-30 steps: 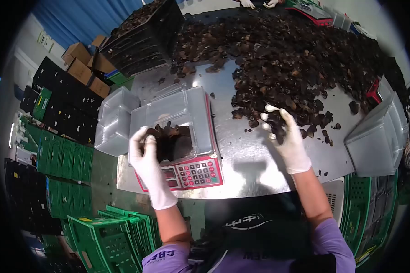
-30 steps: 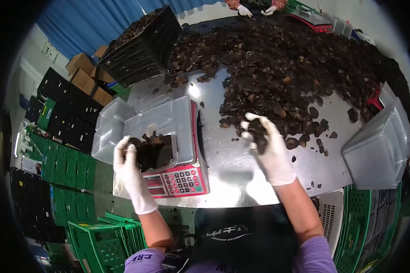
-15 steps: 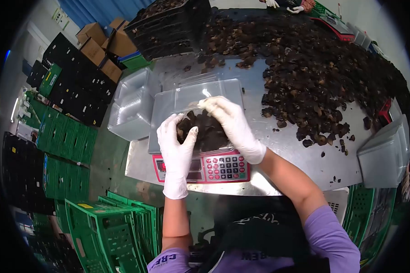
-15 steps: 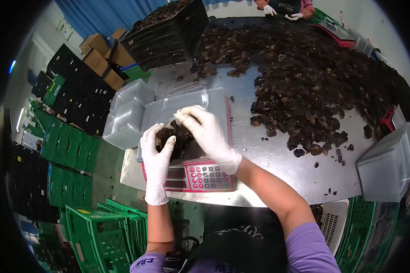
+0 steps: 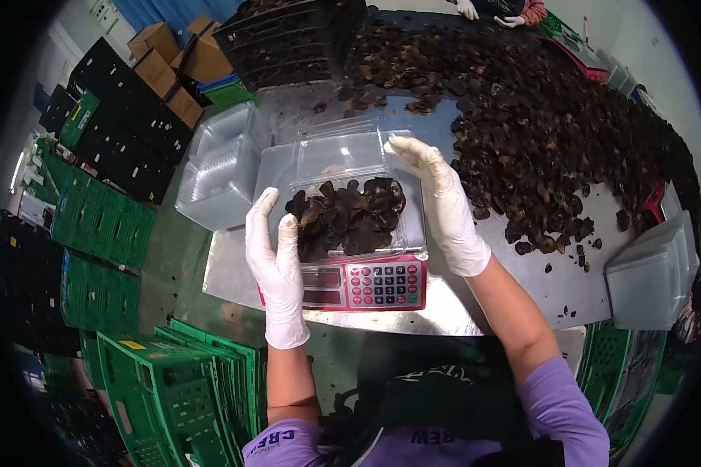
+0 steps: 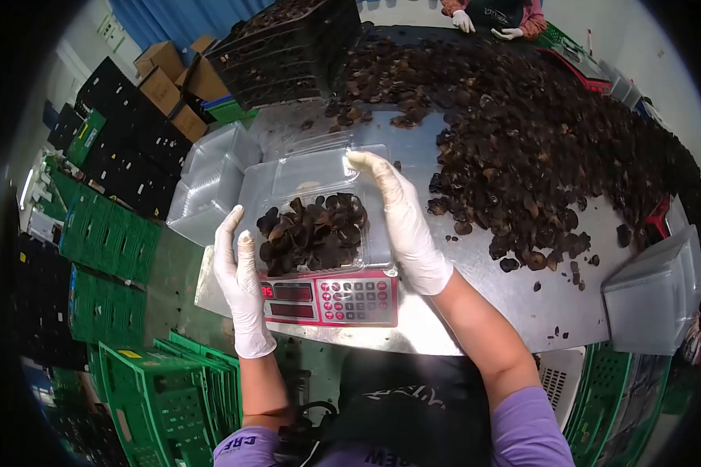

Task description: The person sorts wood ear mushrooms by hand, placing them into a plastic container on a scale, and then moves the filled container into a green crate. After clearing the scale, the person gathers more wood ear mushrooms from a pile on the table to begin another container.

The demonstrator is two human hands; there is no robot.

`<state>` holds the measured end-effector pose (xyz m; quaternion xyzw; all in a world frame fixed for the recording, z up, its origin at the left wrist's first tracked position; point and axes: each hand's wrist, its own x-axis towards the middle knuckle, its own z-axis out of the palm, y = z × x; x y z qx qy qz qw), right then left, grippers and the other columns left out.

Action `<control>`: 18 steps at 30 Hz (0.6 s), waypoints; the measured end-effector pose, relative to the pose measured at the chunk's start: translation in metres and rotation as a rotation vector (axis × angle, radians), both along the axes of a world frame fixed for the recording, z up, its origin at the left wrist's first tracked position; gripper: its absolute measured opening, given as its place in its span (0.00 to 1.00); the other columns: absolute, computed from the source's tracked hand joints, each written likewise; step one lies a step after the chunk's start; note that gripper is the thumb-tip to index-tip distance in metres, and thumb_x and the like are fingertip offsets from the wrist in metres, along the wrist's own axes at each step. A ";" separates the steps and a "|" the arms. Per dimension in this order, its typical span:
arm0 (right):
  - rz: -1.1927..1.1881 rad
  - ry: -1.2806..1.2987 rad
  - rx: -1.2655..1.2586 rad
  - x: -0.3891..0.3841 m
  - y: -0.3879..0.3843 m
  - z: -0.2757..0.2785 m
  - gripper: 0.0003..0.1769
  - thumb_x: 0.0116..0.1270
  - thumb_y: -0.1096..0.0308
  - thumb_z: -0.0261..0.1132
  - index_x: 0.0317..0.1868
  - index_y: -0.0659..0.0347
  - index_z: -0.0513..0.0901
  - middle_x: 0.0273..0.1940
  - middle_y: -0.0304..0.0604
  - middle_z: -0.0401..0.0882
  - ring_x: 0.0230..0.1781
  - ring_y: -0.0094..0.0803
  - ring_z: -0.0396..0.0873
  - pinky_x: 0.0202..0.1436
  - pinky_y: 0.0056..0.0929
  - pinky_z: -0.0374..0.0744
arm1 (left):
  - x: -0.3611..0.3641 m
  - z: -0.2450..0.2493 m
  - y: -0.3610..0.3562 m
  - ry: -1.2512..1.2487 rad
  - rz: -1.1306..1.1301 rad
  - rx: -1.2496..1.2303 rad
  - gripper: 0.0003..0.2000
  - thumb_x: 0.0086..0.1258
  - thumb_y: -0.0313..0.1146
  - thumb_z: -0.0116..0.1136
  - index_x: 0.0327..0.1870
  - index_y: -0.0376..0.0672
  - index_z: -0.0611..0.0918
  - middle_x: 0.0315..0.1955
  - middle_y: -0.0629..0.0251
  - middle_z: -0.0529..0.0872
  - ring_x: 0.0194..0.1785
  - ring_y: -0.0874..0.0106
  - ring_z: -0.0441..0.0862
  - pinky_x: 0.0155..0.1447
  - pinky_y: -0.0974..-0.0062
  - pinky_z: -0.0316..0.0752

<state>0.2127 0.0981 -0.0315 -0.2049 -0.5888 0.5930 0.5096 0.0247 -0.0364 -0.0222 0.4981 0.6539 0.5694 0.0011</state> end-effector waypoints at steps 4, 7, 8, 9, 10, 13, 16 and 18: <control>0.002 0.019 -0.113 0.012 -0.006 -0.005 0.30 0.80 0.49 0.44 0.65 0.66 0.74 0.62 0.48 0.75 0.67 0.36 0.68 0.75 0.37 0.61 | -0.009 0.001 -0.007 -0.037 0.067 -0.031 0.17 0.75 0.35 0.54 0.59 0.32 0.78 0.57 0.53 0.80 0.64 0.61 0.74 0.70 0.66 0.64; -0.259 -0.312 0.053 0.020 -0.024 0.003 0.21 0.76 0.61 0.53 0.62 0.64 0.75 0.62 0.49 0.73 0.65 0.37 0.70 0.71 0.37 0.65 | -0.012 0.002 -0.010 -0.123 0.079 -0.034 0.16 0.76 0.33 0.53 0.59 0.33 0.78 0.57 0.54 0.80 0.64 0.63 0.75 0.70 0.67 0.64; -0.398 -0.478 0.380 0.024 -0.023 -0.006 0.23 0.69 0.68 0.58 0.63 0.65 0.73 0.62 0.52 0.72 0.64 0.44 0.71 0.68 0.39 0.68 | -0.018 -0.004 -0.010 -0.095 0.076 -0.032 0.16 0.76 0.32 0.53 0.59 0.33 0.78 0.57 0.55 0.81 0.63 0.64 0.75 0.70 0.67 0.64; -0.470 -0.593 0.531 0.025 -0.031 -0.007 0.28 0.64 0.67 0.63 0.64 0.63 0.72 0.62 0.52 0.71 0.63 0.48 0.71 0.67 0.40 0.67 | -0.018 -0.004 -0.011 -0.070 0.091 -0.085 0.16 0.76 0.31 0.53 0.59 0.33 0.78 0.58 0.54 0.80 0.64 0.64 0.75 0.70 0.68 0.64; -0.483 -0.680 0.632 0.024 -0.039 -0.008 0.30 0.62 0.66 0.65 0.65 0.62 0.72 0.62 0.52 0.71 0.63 0.47 0.71 0.67 0.41 0.67 | -0.019 -0.010 -0.011 -0.099 0.067 -0.090 0.17 0.76 0.31 0.52 0.61 0.34 0.78 0.58 0.56 0.80 0.64 0.66 0.74 0.70 0.70 0.64; -0.383 -0.665 0.772 0.014 -0.049 -0.010 0.33 0.59 0.63 0.69 0.65 0.62 0.70 0.60 0.50 0.74 0.63 0.44 0.72 0.69 0.43 0.65 | -0.016 -0.025 -0.007 -0.214 -0.024 -0.106 0.18 0.73 0.27 0.56 0.63 0.35 0.78 0.59 0.59 0.80 0.64 0.69 0.74 0.69 0.72 0.64; -0.186 -0.630 0.825 0.004 -0.048 0.000 0.24 0.62 0.62 0.67 0.56 0.65 0.78 0.54 0.50 0.81 0.58 0.44 0.77 0.71 0.48 0.65 | -0.007 -0.025 -0.004 -0.128 -0.040 -0.155 0.20 0.65 0.23 0.63 0.59 0.37 0.81 0.60 0.58 0.79 0.65 0.68 0.74 0.70 0.71 0.65; -0.065 -0.661 0.859 0.002 -0.048 -0.002 0.23 0.61 0.61 0.68 0.54 0.63 0.80 0.53 0.48 0.81 0.57 0.41 0.78 0.71 0.48 0.65 | -0.002 -0.027 -0.004 -0.070 -0.017 -0.170 0.20 0.64 0.24 0.64 0.59 0.38 0.81 0.61 0.55 0.78 0.65 0.64 0.74 0.70 0.69 0.66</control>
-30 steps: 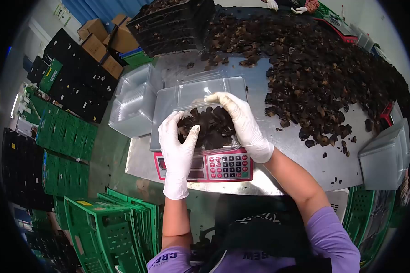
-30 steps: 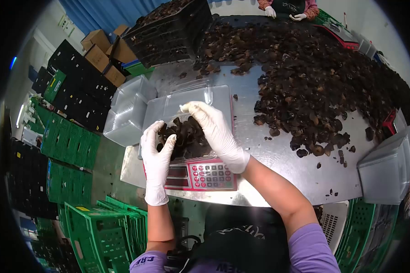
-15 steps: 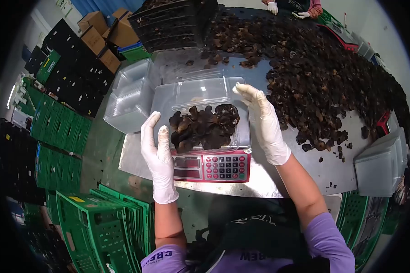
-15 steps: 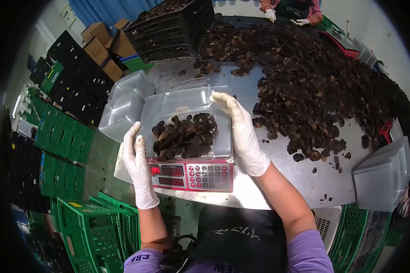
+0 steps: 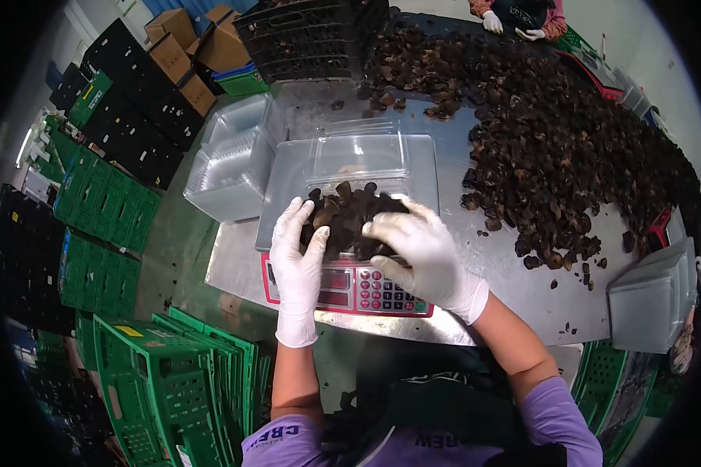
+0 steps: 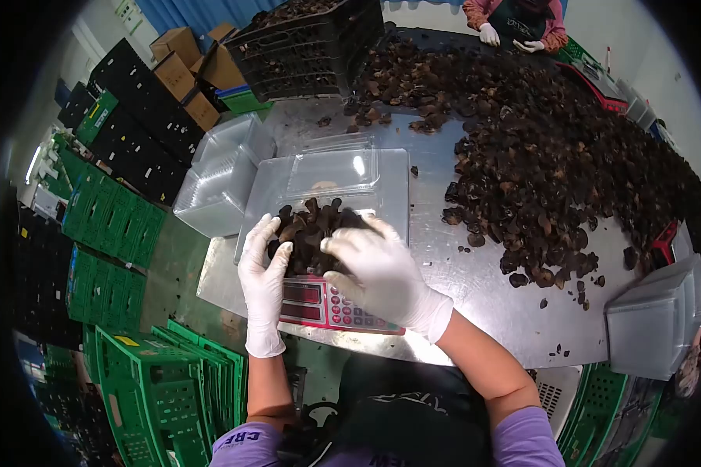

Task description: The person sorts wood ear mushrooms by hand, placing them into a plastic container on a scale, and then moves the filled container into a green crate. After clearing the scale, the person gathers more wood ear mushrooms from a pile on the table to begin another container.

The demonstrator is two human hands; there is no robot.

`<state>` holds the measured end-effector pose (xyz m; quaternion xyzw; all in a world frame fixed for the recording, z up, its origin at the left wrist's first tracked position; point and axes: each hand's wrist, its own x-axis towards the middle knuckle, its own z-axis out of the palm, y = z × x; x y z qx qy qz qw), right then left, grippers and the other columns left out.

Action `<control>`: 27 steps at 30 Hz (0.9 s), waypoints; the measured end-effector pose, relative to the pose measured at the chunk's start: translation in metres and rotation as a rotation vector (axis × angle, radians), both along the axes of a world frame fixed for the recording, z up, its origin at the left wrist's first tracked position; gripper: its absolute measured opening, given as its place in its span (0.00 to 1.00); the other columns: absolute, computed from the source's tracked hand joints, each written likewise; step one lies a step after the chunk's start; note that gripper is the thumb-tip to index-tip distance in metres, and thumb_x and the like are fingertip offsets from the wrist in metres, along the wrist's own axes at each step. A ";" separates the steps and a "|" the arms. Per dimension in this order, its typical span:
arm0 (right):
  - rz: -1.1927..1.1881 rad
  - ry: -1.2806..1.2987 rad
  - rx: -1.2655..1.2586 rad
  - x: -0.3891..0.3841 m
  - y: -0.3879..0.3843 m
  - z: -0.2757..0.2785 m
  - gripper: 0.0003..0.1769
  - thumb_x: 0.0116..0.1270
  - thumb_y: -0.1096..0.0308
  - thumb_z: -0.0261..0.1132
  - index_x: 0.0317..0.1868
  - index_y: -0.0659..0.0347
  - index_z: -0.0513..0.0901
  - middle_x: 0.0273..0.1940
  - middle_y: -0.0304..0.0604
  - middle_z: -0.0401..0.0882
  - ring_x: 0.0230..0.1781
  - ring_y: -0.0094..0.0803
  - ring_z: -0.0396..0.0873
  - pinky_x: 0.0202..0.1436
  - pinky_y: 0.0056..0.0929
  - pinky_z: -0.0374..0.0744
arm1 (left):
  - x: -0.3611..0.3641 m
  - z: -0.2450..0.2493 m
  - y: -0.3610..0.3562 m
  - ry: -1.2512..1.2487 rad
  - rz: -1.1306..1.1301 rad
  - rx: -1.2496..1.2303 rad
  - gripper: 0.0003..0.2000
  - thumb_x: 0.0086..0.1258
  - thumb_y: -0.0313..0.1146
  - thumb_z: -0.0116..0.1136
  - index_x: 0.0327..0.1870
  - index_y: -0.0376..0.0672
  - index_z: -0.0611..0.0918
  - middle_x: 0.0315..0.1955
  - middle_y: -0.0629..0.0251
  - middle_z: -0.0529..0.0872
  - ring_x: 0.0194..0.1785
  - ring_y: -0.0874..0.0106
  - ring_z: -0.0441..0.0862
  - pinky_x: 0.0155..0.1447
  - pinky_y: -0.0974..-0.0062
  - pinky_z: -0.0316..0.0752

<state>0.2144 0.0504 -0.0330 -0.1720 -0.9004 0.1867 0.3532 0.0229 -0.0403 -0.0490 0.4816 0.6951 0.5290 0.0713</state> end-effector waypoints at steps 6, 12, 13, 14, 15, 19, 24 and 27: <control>-0.063 -0.150 0.133 -0.001 -0.003 -0.005 0.22 0.58 0.60 0.70 0.53 0.54 0.82 0.50 0.39 0.81 0.54 0.33 0.78 0.72 0.52 0.60 | 0.000 0.000 0.000 0.153 0.016 -0.055 0.23 0.63 0.27 0.67 0.61 0.39 0.79 0.63 0.52 0.75 0.66 0.60 0.72 0.70 0.66 0.66; -0.208 -0.026 0.161 0.029 0.003 0.010 0.23 0.51 0.65 0.72 0.51 0.50 0.82 0.50 0.36 0.80 0.53 0.31 0.77 0.68 0.42 0.64 | -0.015 0.015 -0.011 -0.004 0.096 0.043 0.19 0.66 0.25 0.62 0.59 0.36 0.79 0.61 0.54 0.78 0.67 0.61 0.73 0.72 0.66 0.63; -0.220 0.000 0.170 0.035 0.006 0.010 0.22 0.52 0.65 0.71 0.50 0.51 0.83 0.50 0.36 0.81 0.52 0.31 0.77 0.67 0.41 0.65 | -0.018 0.014 -0.013 -0.094 0.095 0.090 0.17 0.67 0.25 0.60 0.57 0.36 0.80 0.60 0.55 0.78 0.66 0.63 0.73 0.72 0.67 0.63; -0.221 0.021 0.152 0.039 0.007 0.013 0.18 0.53 0.68 0.70 0.48 0.54 0.83 0.48 0.37 0.81 0.50 0.33 0.78 0.65 0.40 0.67 | -0.023 0.015 -0.016 -0.098 0.099 0.086 0.16 0.68 0.24 0.60 0.57 0.36 0.80 0.60 0.55 0.79 0.66 0.63 0.73 0.72 0.67 0.64; -0.219 0.039 0.108 0.044 0.009 0.014 0.16 0.55 0.69 0.68 0.46 0.56 0.83 0.47 0.39 0.82 0.50 0.35 0.78 0.64 0.41 0.68 | -0.027 0.017 -0.019 -0.102 0.105 0.080 0.15 0.68 0.24 0.59 0.56 0.36 0.81 0.60 0.56 0.79 0.65 0.64 0.74 0.71 0.67 0.64; -0.284 0.034 0.082 0.060 0.009 0.004 0.13 0.57 0.72 0.66 0.45 0.57 0.84 0.47 0.41 0.82 0.51 0.39 0.77 0.60 0.39 0.70 | -0.042 0.015 -0.027 -0.166 0.162 0.097 0.15 0.69 0.24 0.59 0.56 0.37 0.81 0.58 0.60 0.80 0.64 0.68 0.75 0.69 0.69 0.66; -0.430 -0.040 -0.007 0.093 0.010 -0.029 0.14 0.57 0.73 0.67 0.45 0.57 0.85 0.48 0.41 0.82 0.52 0.38 0.77 0.60 0.36 0.70 | -0.048 0.012 -0.031 -0.211 0.168 0.102 0.15 0.69 0.25 0.60 0.57 0.37 0.80 0.57 0.62 0.80 0.62 0.70 0.76 0.67 0.72 0.68; -0.616 -0.116 0.037 0.126 0.021 -0.057 0.15 0.56 0.74 0.67 0.46 0.57 0.85 0.50 0.41 0.82 0.53 0.39 0.77 0.60 0.36 0.70 | -0.043 0.013 -0.031 -0.230 0.174 0.092 0.15 0.69 0.24 0.60 0.56 0.37 0.81 0.57 0.61 0.81 0.61 0.70 0.77 0.66 0.73 0.69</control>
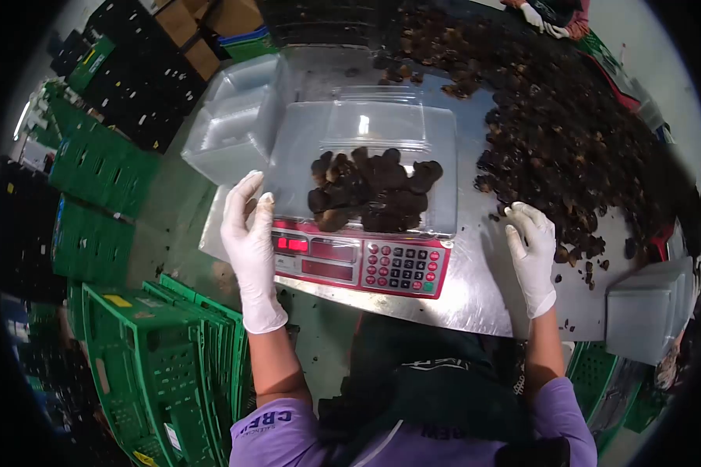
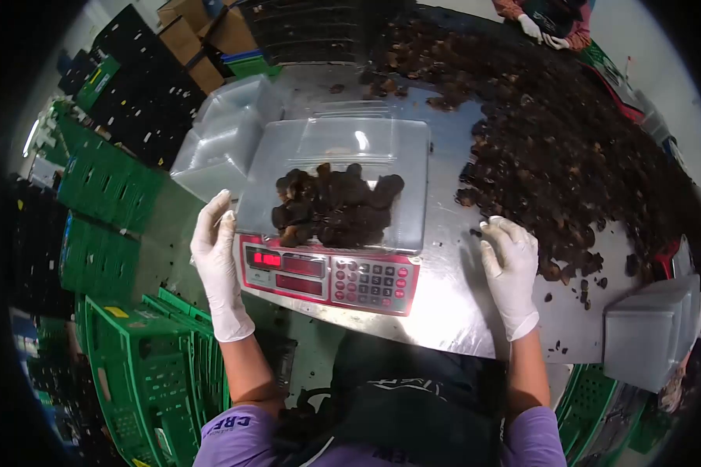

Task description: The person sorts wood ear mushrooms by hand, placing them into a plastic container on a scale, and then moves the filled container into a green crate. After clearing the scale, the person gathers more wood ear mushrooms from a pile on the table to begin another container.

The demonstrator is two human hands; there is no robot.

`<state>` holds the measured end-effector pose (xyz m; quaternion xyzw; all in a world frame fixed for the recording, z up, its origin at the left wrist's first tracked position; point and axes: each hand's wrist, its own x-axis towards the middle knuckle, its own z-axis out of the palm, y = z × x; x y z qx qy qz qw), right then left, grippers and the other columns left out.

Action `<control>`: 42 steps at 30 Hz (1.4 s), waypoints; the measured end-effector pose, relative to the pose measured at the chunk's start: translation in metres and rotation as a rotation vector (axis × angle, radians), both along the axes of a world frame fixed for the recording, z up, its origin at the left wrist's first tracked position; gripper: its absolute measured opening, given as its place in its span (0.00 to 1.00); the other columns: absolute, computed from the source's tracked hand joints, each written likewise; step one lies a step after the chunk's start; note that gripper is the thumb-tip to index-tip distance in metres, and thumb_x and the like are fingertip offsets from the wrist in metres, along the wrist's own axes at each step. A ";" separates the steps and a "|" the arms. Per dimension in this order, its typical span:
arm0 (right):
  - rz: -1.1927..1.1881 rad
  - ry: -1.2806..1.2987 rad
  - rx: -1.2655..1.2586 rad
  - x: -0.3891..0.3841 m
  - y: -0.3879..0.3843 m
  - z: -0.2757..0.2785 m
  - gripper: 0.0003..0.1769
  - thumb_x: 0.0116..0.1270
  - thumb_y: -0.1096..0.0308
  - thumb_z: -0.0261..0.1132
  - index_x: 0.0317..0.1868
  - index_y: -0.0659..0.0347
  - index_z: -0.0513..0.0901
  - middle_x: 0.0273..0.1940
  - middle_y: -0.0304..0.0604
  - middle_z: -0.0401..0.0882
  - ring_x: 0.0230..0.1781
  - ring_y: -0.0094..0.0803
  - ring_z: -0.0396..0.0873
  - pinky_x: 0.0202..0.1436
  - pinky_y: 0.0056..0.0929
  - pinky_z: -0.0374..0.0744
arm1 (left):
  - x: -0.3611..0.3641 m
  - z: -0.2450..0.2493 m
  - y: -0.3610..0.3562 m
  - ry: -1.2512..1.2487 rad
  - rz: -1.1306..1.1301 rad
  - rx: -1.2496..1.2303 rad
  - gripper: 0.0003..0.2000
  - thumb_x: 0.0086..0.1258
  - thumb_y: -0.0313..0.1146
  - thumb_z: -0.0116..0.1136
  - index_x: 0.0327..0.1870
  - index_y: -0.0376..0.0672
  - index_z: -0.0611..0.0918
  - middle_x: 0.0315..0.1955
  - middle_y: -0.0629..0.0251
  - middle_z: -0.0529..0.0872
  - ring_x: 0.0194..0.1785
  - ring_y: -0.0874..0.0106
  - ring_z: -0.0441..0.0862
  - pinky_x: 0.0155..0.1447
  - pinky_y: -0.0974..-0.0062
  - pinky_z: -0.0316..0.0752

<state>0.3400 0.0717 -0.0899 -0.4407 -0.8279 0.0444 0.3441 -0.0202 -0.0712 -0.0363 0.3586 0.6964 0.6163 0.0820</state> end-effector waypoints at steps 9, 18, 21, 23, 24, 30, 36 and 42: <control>-0.413 0.105 -0.119 0.106 0.023 -0.029 0.10 0.60 0.71 0.66 0.43 0.60 0.86 0.45 0.45 0.84 0.47 0.43 0.81 0.51 0.38 0.78 | 0.004 -0.027 -0.004 0.164 -0.036 -0.028 0.16 0.78 0.28 0.50 0.62 0.35 0.78 0.59 0.61 0.81 0.63 0.72 0.75 0.69 0.72 0.67; -0.452 -0.163 0.032 0.077 0.060 -0.025 0.32 0.53 0.65 0.74 0.61 0.53 0.77 0.49 0.44 0.77 0.50 0.40 0.75 0.51 0.37 0.73 | 0.026 -0.016 -0.001 -0.013 -0.028 0.067 0.15 0.74 0.22 0.49 0.59 0.35 0.80 0.63 0.56 0.78 0.69 0.65 0.71 0.74 0.67 0.61; -0.427 -0.304 -0.097 0.070 0.077 -0.016 0.44 0.48 0.60 0.79 0.68 0.50 0.71 0.54 0.48 0.75 0.51 0.43 0.77 0.52 0.39 0.77 | 0.022 -0.023 -0.010 -0.021 -0.028 0.068 0.15 0.76 0.25 0.49 0.60 0.35 0.80 0.63 0.58 0.78 0.66 0.68 0.73 0.69 0.70 0.68; -0.392 -0.278 -0.153 0.073 0.086 -0.017 0.45 0.48 0.60 0.79 0.68 0.49 0.71 0.55 0.49 0.75 0.52 0.44 0.78 0.51 0.39 0.78 | 0.022 -0.025 -0.012 -0.013 -0.030 0.047 0.14 0.78 0.27 0.49 0.60 0.36 0.79 0.63 0.60 0.78 0.65 0.70 0.74 0.65 0.73 0.72; -0.357 -0.253 -0.210 0.075 0.089 -0.019 0.45 0.48 0.60 0.79 0.69 0.48 0.70 0.56 0.50 0.74 0.52 0.45 0.78 0.50 0.39 0.80 | 0.025 -0.025 -0.013 -0.043 -0.026 0.049 0.14 0.77 0.26 0.49 0.60 0.35 0.80 0.64 0.59 0.77 0.66 0.70 0.73 0.65 0.72 0.72; -0.302 -0.005 -0.250 0.092 0.089 -0.017 0.20 0.48 0.68 0.76 0.43 0.59 0.82 0.43 0.42 0.81 0.40 0.40 0.82 0.45 0.34 0.79 | 0.034 -0.026 -0.012 0.012 -0.016 0.012 0.14 0.76 0.24 0.50 0.58 0.36 0.81 0.64 0.58 0.77 0.66 0.69 0.74 0.67 0.72 0.71; -0.094 0.994 -0.704 0.099 0.074 -0.008 0.12 0.60 0.78 0.69 0.43 0.61 0.80 0.40 0.36 0.82 0.32 0.18 0.76 0.36 0.18 0.74 | 0.027 -0.037 -0.013 -0.046 -0.003 -0.004 0.14 0.76 0.24 0.50 0.58 0.37 0.81 0.59 0.61 0.81 0.62 0.71 0.76 0.67 0.72 0.70; 0.324 1.201 -0.944 0.052 0.062 0.012 0.16 0.61 0.78 0.68 0.50 0.63 0.78 0.45 0.40 0.82 0.36 0.18 0.78 0.37 0.19 0.77 | 0.024 -0.030 -0.007 -0.030 0.028 -0.025 0.14 0.71 0.19 0.50 0.54 0.35 0.81 0.57 0.60 0.81 0.63 0.68 0.75 0.68 0.71 0.66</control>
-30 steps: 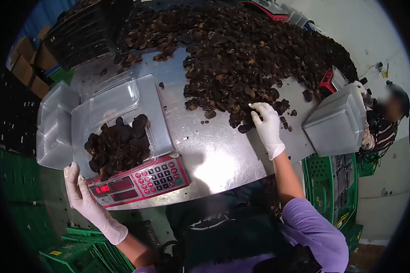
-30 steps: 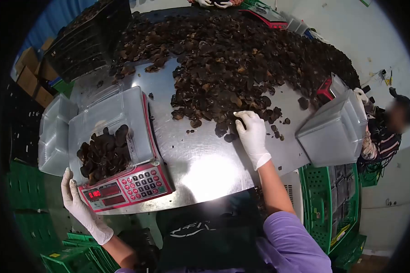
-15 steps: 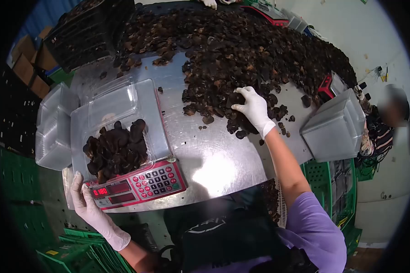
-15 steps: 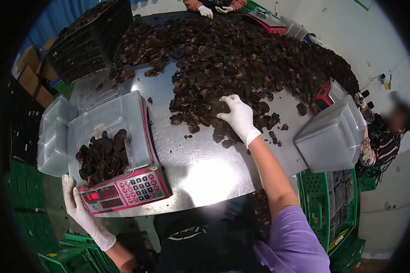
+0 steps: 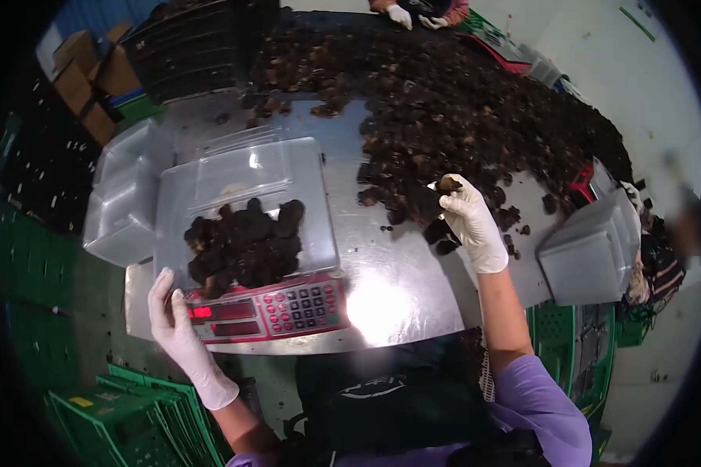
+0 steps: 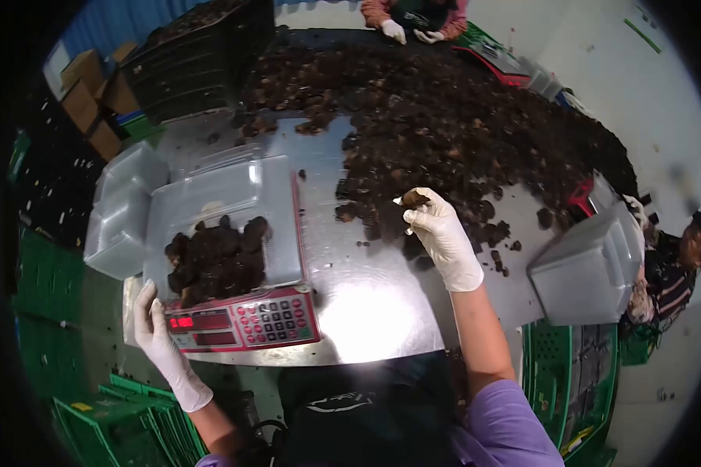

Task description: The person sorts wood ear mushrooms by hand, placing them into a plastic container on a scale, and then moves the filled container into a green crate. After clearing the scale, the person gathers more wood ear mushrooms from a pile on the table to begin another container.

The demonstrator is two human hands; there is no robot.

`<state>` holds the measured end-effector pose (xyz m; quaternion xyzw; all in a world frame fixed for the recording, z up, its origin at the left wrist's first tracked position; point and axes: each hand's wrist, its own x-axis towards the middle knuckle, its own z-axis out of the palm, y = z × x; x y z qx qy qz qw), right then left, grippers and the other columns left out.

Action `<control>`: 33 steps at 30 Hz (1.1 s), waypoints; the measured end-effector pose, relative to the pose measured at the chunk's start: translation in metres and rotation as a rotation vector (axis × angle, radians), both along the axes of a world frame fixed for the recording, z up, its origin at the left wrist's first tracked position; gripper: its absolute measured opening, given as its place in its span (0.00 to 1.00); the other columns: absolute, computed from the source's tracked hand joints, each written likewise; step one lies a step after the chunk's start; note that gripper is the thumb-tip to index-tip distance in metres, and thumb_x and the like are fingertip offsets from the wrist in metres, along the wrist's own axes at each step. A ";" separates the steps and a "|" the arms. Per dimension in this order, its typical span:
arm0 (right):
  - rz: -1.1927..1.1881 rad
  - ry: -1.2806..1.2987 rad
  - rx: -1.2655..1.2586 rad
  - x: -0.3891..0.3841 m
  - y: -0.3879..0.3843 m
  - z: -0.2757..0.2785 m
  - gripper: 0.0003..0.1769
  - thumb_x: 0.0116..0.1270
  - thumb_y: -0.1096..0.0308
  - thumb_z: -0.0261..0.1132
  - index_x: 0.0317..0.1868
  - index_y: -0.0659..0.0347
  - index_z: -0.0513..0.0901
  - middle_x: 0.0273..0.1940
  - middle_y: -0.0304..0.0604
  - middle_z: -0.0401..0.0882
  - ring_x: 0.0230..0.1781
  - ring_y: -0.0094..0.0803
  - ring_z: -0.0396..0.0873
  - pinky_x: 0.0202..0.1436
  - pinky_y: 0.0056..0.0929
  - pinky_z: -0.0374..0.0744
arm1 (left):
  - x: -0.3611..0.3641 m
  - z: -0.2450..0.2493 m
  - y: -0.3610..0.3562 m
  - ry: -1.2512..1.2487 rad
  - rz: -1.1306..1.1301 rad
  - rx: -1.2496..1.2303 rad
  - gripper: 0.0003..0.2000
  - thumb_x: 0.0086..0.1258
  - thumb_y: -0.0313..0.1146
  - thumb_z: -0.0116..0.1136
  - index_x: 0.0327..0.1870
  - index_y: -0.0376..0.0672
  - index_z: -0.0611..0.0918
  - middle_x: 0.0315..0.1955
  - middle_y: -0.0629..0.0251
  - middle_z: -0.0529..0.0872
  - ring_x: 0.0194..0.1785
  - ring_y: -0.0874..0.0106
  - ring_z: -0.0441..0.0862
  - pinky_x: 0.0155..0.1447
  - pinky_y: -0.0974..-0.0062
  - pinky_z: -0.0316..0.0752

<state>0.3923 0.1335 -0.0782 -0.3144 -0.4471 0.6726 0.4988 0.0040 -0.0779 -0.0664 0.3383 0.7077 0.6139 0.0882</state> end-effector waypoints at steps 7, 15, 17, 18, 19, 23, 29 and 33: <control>0.293 0.033 0.102 -0.109 -0.022 0.085 0.18 0.57 0.82 0.68 0.48 0.64 0.78 0.47 0.43 0.81 0.49 0.28 0.80 0.56 0.25 0.78 | -0.013 0.028 0.011 0.193 -0.029 0.059 0.14 0.67 0.18 0.53 0.52 0.36 0.82 0.55 0.59 0.81 0.60 0.67 0.77 0.65 0.71 0.70; 0.397 -0.741 0.817 -0.209 -0.045 0.088 0.24 0.51 0.67 0.73 0.51 0.60 0.81 0.44 0.46 0.77 0.38 0.41 0.80 0.46 0.36 0.78 | -0.020 0.055 0.042 0.267 -0.162 -0.015 0.15 0.65 0.22 0.60 0.53 0.37 0.82 0.55 0.58 0.81 0.61 0.65 0.77 0.66 0.69 0.69; 0.324 -0.849 0.939 -0.203 -0.054 0.089 0.30 0.50 0.67 0.75 0.56 0.58 0.78 0.52 0.45 0.76 0.42 0.43 0.80 0.50 0.38 0.79 | -0.015 0.060 0.046 0.372 -0.193 -0.028 0.16 0.63 0.24 0.62 0.53 0.37 0.81 0.55 0.56 0.81 0.62 0.62 0.76 0.67 0.67 0.68; 0.290 -0.858 0.958 -0.199 -0.059 0.091 0.32 0.50 0.67 0.75 0.59 0.57 0.77 0.54 0.45 0.75 0.44 0.41 0.80 0.51 0.37 0.79 | -0.009 0.063 0.047 0.432 -0.209 -0.031 0.17 0.63 0.24 0.63 0.54 0.37 0.81 0.55 0.55 0.80 0.62 0.61 0.76 0.68 0.66 0.68; 0.289 -0.859 0.953 -0.193 -0.062 0.095 0.32 0.50 0.67 0.75 0.59 0.57 0.77 0.54 0.45 0.75 0.44 0.41 0.80 0.51 0.37 0.79 | -0.004 0.062 0.049 0.463 -0.238 -0.017 0.18 0.62 0.26 0.65 0.54 0.37 0.81 0.56 0.54 0.80 0.63 0.59 0.76 0.69 0.65 0.67; 0.188 -0.741 0.796 -0.165 -0.065 0.099 0.34 0.51 0.68 0.74 0.61 0.58 0.76 0.56 0.44 0.74 0.42 0.33 0.79 0.50 0.30 0.80 | 0.012 0.056 0.054 0.612 -0.290 -0.046 0.22 0.60 0.32 0.68 0.56 0.37 0.80 0.57 0.52 0.78 0.63 0.56 0.74 0.68 0.63 0.67; 0.092 -0.748 0.672 -0.131 -0.056 0.073 0.26 0.55 0.71 0.71 0.57 0.59 0.80 0.55 0.43 0.76 0.44 0.32 0.79 0.51 0.29 0.80 | 0.004 0.052 0.064 0.591 -0.248 -0.011 0.19 0.63 0.29 0.65 0.56 0.37 0.80 0.57 0.51 0.79 0.63 0.56 0.74 0.68 0.63 0.67; 0.008 -0.810 0.766 -0.127 -0.056 0.059 0.24 0.57 0.68 0.71 0.55 0.59 0.81 0.55 0.46 0.77 0.52 0.39 0.78 0.57 0.33 0.77 | -0.034 0.039 0.087 0.228 -0.233 -0.045 0.23 0.70 0.32 0.59 0.64 0.31 0.74 0.60 0.50 0.78 0.64 0.60 0.76 0.67 0.66 0.68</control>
